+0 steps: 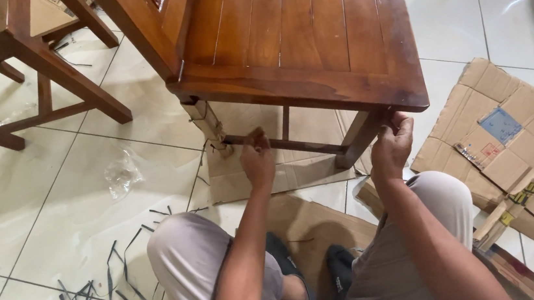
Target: Packaging wooden chair legs with cardboard and plastic ties for protection
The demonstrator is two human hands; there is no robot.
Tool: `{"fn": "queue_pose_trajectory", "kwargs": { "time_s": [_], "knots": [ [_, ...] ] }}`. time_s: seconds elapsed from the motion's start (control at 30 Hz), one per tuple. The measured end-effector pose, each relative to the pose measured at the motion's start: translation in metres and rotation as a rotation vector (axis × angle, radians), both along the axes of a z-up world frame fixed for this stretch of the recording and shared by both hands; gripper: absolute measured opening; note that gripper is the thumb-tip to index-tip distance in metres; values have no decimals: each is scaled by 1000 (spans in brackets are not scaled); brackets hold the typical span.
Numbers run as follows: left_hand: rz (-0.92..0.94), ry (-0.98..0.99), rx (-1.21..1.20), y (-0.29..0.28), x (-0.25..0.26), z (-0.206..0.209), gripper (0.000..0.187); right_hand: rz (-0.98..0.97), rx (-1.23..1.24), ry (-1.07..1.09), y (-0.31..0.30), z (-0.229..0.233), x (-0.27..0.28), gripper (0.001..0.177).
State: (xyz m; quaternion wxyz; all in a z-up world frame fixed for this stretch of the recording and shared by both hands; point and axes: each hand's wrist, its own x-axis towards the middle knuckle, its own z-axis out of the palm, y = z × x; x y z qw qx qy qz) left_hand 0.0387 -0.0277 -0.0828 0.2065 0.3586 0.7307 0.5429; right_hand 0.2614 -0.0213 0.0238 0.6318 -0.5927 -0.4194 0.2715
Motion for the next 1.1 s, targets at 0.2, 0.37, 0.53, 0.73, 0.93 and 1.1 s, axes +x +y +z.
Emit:
{"fn": "queue_pose_trajectory", "kwargs": {
  "time_s": [0.2,0.37,0.53,0.73,0.93,1.1],
  "knots": [
    [-197,86,-146,-23,-1,12,30,85,39,-58,-16,-29,-14,61],
    [-217,72,-112,-29,-12,12,30,115,51,-124,-12,-61,-14,84],
    [-248,127,-97,-36,-17,20,30,164,84,-88,-27,-86,-34,94],
    [-408,169,-140,-45,-21,36,31,383,-164,75,-61,-72,-75,70],
    [-475,214,-183,-59,-35,21,27,509,-301,53,-59,-96,-86,58],
    [-383,129,-322,-76,-54,3,32,578,-396,-76,-58,-110,-103,56]
  ]
}}
